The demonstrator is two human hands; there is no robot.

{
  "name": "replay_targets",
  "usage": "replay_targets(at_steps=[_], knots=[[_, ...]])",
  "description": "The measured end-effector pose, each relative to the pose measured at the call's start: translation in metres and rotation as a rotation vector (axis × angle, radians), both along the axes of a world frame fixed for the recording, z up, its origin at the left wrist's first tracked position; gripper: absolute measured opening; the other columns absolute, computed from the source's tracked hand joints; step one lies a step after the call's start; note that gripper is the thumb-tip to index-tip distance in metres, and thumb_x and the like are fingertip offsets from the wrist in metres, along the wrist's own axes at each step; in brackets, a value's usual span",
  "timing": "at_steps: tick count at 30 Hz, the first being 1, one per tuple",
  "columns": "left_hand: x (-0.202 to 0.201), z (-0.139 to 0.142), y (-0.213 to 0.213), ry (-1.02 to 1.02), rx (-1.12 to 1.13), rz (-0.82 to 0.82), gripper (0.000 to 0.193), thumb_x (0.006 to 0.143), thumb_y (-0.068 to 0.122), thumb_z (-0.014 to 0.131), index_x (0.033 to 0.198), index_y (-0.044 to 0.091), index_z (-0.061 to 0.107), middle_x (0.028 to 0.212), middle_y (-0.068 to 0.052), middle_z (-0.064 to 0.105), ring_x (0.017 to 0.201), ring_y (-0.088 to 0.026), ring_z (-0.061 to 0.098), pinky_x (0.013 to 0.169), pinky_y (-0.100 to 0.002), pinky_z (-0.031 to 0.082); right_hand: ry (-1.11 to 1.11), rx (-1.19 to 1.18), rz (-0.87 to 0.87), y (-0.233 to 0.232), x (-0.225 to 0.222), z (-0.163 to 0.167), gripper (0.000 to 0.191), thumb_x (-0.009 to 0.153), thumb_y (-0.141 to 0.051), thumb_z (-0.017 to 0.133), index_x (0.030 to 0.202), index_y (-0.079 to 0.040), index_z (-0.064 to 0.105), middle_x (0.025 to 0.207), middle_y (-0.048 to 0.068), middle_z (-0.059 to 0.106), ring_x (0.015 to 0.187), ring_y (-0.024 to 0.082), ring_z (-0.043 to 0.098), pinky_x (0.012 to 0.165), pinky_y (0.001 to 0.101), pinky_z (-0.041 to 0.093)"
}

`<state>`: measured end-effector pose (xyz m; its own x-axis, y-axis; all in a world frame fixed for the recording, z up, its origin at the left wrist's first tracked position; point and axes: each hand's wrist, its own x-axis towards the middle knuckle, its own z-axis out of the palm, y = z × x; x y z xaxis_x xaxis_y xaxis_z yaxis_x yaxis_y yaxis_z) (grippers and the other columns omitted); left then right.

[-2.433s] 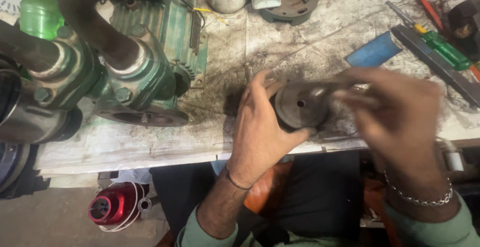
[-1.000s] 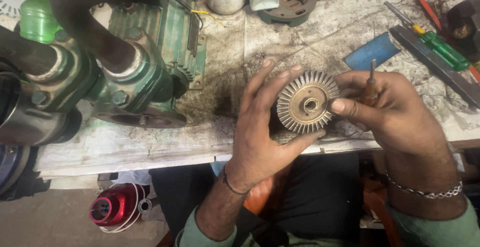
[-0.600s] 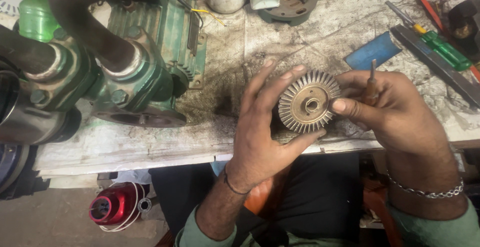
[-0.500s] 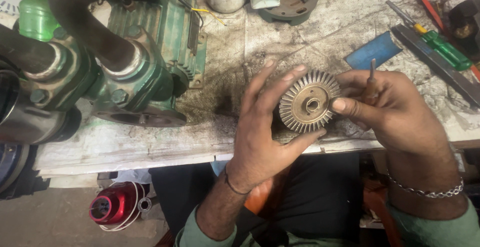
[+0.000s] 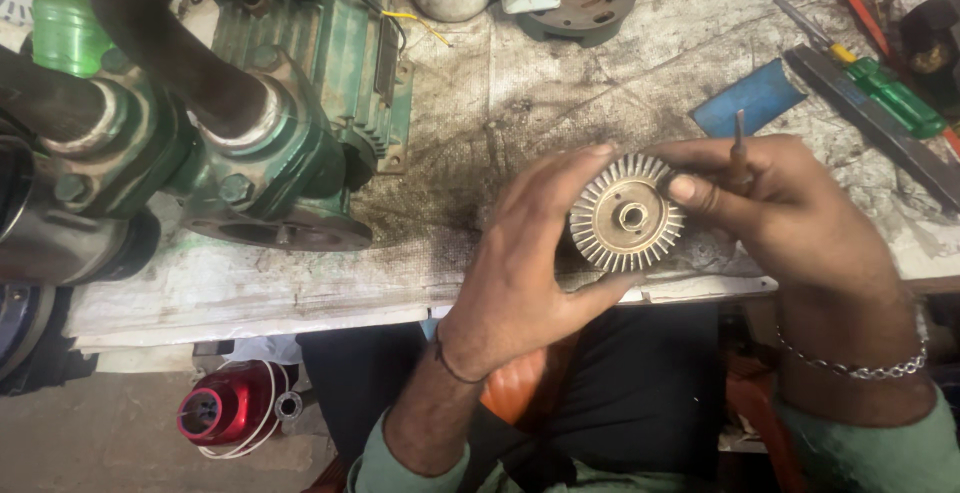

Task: The person holds a brass pump impeller on a workbench and files the edges of its blades with a small file, rotating the impeller to reach different blades. At the end they set the impeller down and pick up a round metal disc from the bench.

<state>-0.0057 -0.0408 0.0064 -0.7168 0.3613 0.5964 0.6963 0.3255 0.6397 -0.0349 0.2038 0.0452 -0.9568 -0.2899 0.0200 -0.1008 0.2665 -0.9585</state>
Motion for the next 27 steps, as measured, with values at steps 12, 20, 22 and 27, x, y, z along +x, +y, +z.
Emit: replay_targets(at_steps=[12,20,22,27], knots=[[0.003,-0.010,0.026,-0.021,0.021,0.316,0.108,0.071,0.042,0.098,0.152,0.005,0.037,0.145,-0.017,0.054,0.138,-0.035,0.054,0.120,-0.051,0.045,0.248,0.051,-0.194,-0.011,0.027,0.027,0.047,0.104,-0.007,0.054,0.139,0.009,0.027,0.120,0.003,0.060,0.107,0.012,0.073,0.088,0.0243,0.063],[-0.008,-0.005,0.019,-0.069,-0.001,0.164,0.117,0.069,0.029,0.096,0.157,-0.001,0.025,0.152,-0.023,0.052,0.148,-0.037,0.045,0.126,-0.059,0.032,0.264,0.792,-0.195,-0.018,0.063,0.058,0.048,0.091,-0.004,0.065,0.139,-0.008,0.061,0.088,0.009,0.070,0.066,0.018,0.068,0.055,0.0336,0.053],[-0.006,-0.005,0.015,-0.168,0.044,0.113,0.111,0.072,0.025,0.094,0.158,0.001,0.028,0.151,-0.020,0.057,0.147,-0.036,0.050,0.125,-0.054,0.037,0.285,0.809,-0.155,-0.019,0.069,0.057,0.048,0.088,-0.005,0.070,0.135,-0.016,0.070,0.090,0.005,0.075,0.066,0.014,0.070,0.058,0.0315,0.055],[0.000,-0.003,0.022,-0.256,0.118,0.201,0.097,0.075,0.024,0.091,0.153,0.003,0.036,0.148,-0.022,0.059,0.139,-0.036,0.062,0.119,-0.043,0.052,0.335,0.985,-0.108,-0.022,0.074,0.045,0.038,0.083,-0.019,0.078,0.122,-0.019,0.076,0.089,0.003,0.077,0.062,0.018,0.071,0.059,0.0345,0.057]])
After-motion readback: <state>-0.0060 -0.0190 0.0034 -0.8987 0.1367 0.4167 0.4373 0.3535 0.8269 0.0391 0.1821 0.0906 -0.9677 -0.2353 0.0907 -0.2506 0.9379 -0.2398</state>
